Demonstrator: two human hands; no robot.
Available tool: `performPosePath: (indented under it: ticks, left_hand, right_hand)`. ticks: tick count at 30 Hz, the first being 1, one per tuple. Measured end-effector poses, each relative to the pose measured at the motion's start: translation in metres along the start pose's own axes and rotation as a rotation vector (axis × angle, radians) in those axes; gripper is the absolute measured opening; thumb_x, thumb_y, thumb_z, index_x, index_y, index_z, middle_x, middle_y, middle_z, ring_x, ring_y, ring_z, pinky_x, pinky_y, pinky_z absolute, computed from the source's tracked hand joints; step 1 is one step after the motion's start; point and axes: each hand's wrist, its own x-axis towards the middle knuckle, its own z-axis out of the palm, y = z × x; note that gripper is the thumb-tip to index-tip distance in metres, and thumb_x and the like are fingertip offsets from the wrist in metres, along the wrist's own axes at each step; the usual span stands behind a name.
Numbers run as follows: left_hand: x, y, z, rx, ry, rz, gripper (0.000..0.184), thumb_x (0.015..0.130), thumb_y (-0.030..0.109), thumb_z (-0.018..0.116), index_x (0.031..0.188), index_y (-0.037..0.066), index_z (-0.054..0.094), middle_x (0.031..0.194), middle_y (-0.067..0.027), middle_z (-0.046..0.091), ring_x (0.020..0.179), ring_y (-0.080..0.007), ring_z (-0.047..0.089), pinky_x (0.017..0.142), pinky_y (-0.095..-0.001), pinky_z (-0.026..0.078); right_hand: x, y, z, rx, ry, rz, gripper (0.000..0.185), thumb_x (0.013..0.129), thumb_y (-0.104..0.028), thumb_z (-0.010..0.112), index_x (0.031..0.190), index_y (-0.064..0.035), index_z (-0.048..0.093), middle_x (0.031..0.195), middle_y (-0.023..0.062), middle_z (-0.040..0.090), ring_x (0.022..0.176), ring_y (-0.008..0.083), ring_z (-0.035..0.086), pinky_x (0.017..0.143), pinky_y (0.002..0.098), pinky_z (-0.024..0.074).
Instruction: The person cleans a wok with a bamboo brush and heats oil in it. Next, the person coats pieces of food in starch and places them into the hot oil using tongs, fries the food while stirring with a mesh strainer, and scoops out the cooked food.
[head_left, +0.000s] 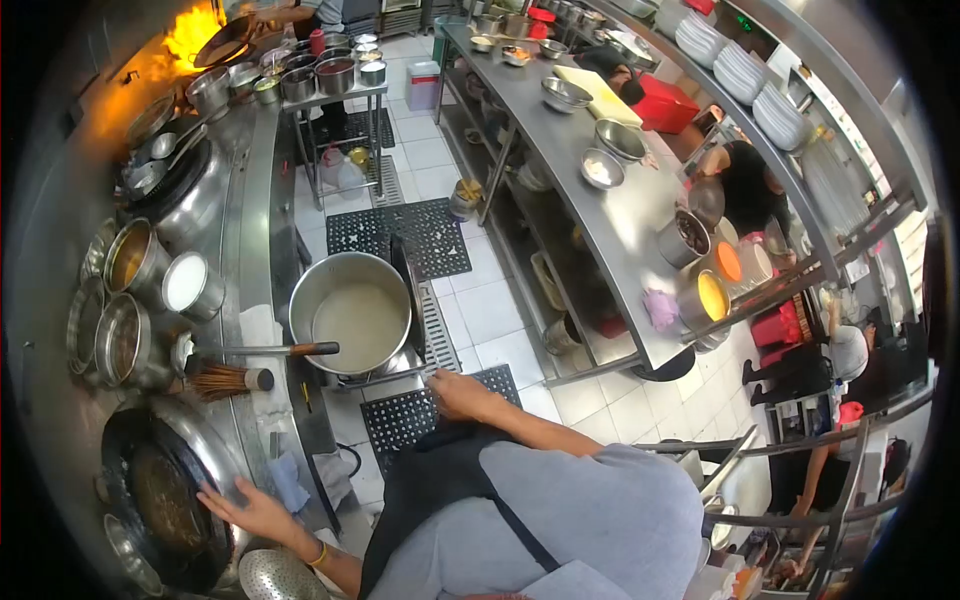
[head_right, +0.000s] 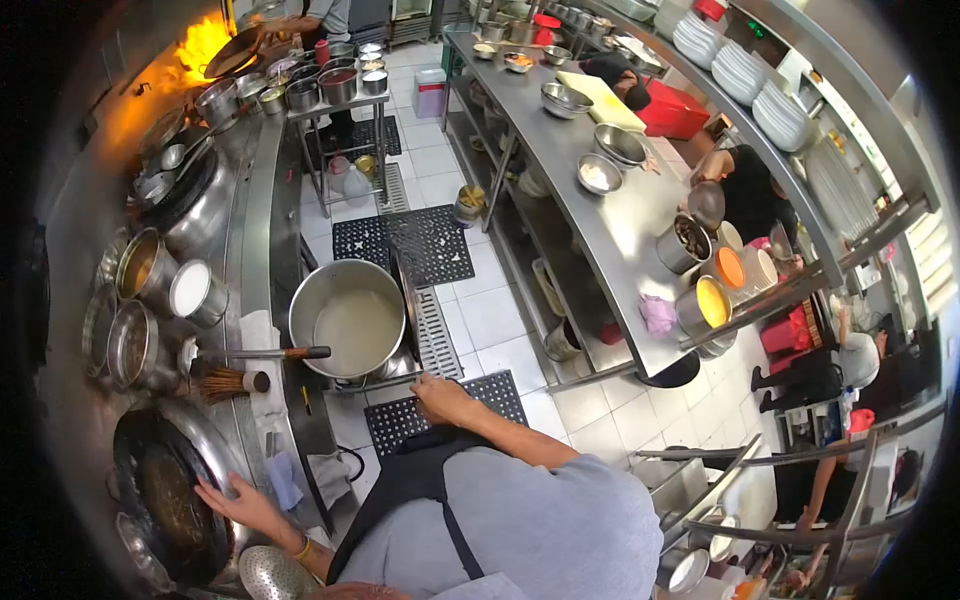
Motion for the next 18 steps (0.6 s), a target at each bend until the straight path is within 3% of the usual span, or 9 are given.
performPosePath:
  ticks: [6, 8, 11, 13, 16, 17, 18]
  left_hand:
    - [-0.026, 0.064, 0.028, -0.068, -0.172, 0.046, 0.042, 0.092, 0.012, 0.059, 0.132, 0.001, 0.055, 0.146, -0.0201, 0.042, 0.136, -0.0357, 0.041, 0.11, -0.0448, 0.034]
    - [-0.043, 0.086, 0.046, -0.063, -0.238, 0.047, 0.039, 0.092, 0.012, 0.059, 0.129, -0.001, 0.056, 0.146, -0.0197, 0.044, 0.136, -0.0351, 0.041, 0.109, -0.0445, 0.035]
    - [-0.061, 0.119, 0.059, -0.061, -0.323, -0.025, 0.036, 0.092, 0.011, 0.06, 0.125, -0.003, 0.058, 0.145, -0.0201, 0.044, 0.135, -0.0343, 0.042, 0.106, -0.0437, 0.037]
    - [-0.071, 0.135, 0.071, -0.061, -0.358, -0.01, 0.035, 0.092, 0.011, 0.06, 0.124, -0.004, 0.058, 0.143, -0.02, 0.046, 0.133, -0.034, 0.044, 0.105, -0.043, 0.038]
    - [-0.082, 0.162, 0.086, -0.095, -0.406, 0.032, 0.033, 0.091, 0.009, 0.061, 0.121, -0.005, 0.059, 0.141, -0.02, 0.048, 0.129, -0.0338, 0.047, 0.104, -0.0419, 0.039]
    - [-0.085, 0.173, 0.091, -0.11, -0.422, 0.047, 0.032, 0.091, 0.008, 0.061, 0.12, -0.005, 0.059, 0.14, -0.02, 0.049, 0.128, -0.0338, 0.048, 0.104, -0.0415, 0.039]
    - [-0.088, 0.187, 0.096, -0.155, -0.47, 0.005, 0.031, 0.09, 0.008, 0.061, 0.118, -0.005, 0.06, 0.14, -0.02, 0.05, 0.128, -0.034, 0.048, 0.104, -0.0414, 0.038]
  right_hand:
    - [0.017, 0.082, -0.069, 0.052, 0.049, 0.094, 0.035, 0.081, -0.014, 0.064, 0.113, -0.0008, 0.063, 0.108, 0.0217, 0.062, 0.098, 0.041, 0.063, 0.088, 0.0471, 0.0522]
    - [0.038, 0.154, -0.107, 0.035, 0.137, 0.211, 0.03, 0.084, -0.015, 0.065, 0.111, -0.002, 0.067, 0.102, 0.0221, 0.064, 0.097, 0.0416, 0.063, 0.088, 0.0465, 0.0515]
    - [0.065, 0.259, -0.15, 0.073, 0.316, 0.305, 0.03, 0.084, -0.014, 0.062, 0.111, -0.0035, 0.068, 0.109, 0.023, 0.066, 0.101, 0.0403, 0.064, 0.091, 0.0472, 0.0514]
    - [0.076, 0.301, -0.209, -0.092, 0.44, 0.381, 0.031, 0.082, -0.013, 0.062, 0.111, -0.0024, 0.067, 0.103, 0.0265, 0.066, 0.098, 0.043, 0.064, 0.089, 0.0508, 0.0516]
    - [0.091, 0.368, -0.275, -0.082, 0.645, 0.614, 0.046, 0.082, -0.015, 0.061, 0.124, -0.0007, 0.047, 0.103, 0.0327, 0.064, 0.099, 0.0476, 0.062, 0.089, 0.054, 0.0502]
    - [0.102, 0.428, -0.274, -0.072, 0.758, 0.586, 0.055, 0.082, -0.014, 0.062, 0.131, -0.0008, 0.042, 0.102, 0.0336, 0.064, 0.097, 0.0493, 0.062, 0.087, 0.0538, 0.0503]
    - [0.101, 0.432, -0.301, 0.011, 0.738, 0.773, 0.07, 0.08, -0.013, 0.06, 0.144, 0.0011, 0.033, 0.107, 0.0344, 0.063, 0.104, 0.048, 0.061, 0.092, 0.0499, 0.0493]
